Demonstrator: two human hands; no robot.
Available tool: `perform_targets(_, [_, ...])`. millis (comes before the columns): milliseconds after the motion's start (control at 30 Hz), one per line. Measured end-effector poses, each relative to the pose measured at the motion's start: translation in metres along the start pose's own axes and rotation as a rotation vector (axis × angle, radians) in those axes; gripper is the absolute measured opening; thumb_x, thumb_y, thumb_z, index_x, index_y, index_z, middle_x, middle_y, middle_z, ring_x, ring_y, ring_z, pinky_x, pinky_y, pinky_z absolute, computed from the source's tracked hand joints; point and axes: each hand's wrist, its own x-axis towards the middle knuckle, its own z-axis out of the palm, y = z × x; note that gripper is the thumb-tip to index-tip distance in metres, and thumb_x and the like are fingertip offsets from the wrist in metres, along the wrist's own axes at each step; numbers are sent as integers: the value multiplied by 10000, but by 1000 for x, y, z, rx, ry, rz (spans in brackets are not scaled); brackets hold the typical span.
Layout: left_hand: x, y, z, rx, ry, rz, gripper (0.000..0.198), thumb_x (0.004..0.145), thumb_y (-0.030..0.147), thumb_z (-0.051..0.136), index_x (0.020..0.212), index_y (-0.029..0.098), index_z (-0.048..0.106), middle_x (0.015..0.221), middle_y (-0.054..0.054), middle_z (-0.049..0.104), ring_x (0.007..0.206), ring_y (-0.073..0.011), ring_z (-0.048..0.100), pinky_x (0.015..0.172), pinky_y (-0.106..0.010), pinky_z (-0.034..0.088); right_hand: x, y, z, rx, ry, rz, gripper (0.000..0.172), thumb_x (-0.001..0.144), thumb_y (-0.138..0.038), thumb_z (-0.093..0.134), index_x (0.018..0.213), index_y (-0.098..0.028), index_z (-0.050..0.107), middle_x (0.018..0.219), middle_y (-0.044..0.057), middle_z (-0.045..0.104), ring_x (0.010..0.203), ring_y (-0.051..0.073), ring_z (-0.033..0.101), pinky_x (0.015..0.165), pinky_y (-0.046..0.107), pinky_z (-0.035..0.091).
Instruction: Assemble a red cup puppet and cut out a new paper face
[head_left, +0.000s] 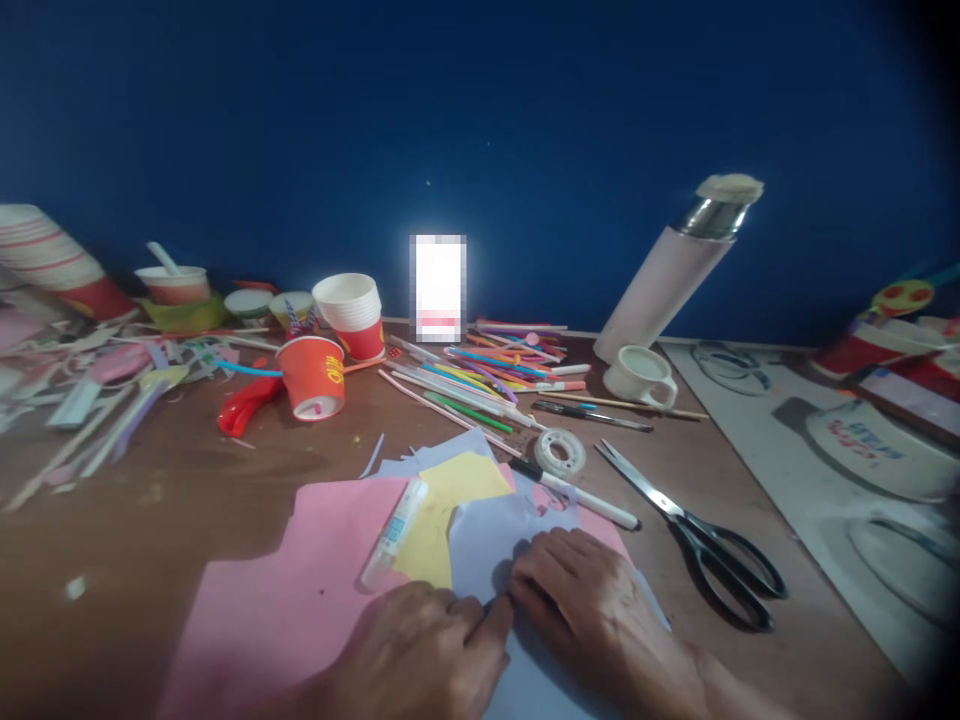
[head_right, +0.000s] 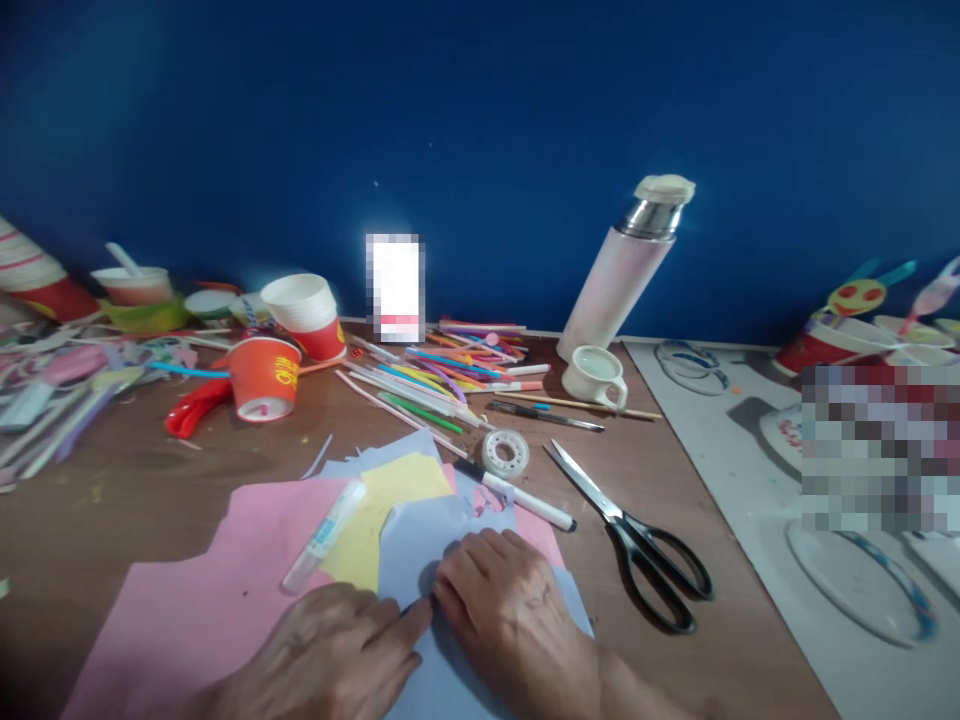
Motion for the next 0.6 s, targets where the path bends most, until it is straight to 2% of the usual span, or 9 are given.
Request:
perform_targets(200, [-2, -4, 1, -13, 14, -9, 85, 778, 167, 469, 817, 202, 536, 574, 8, 581, 489, -146, 548, 472, -268, 352, -1, 1, 3, -12, 53, -24, 224, 846, -136, 418, 668, -186, 545, 601, 21, 565, 563, 152, 484, 550, 275, 316])
perform_targets(300, [0, -13, -9, -32, 51, 4, 96, 806, 176, 447, 838, 204, 532, 598, 9, 574, 524, -148, 545, 524, -275, 365, -2, 2, 1, 36, 43, 8, 198, 834, -139, 437, 676, -187, 547, 611, 23, 572, 571, 151, 505, 554, 266, 336])
perform_targets(433, [7, -29, -30, -45, 94, -170, 128, 863, 209, 409, 912, 216, 527, 720, 0, 618, 669, -163, 587, 643, -283, 388, -5, 4, -3, 160, -4, 59, 113, 838, -157, 464, 772, -189, 550, 670, 23, 601, 603, 142, 545, 565, 240, 372])
perform_targets(600, [19, -40, -42, -74, -79, -414, 284, 859, 428, 403, 864, 195, 565, 732, -31, 634, 695, -203, 599, 601, -288, 381, -7, 3, -7, 167, 7, 49, 100, 851, -176, 469, 813, -200, 559, 701, 26, 620, 642, 153, 566, 596, 250, 392])
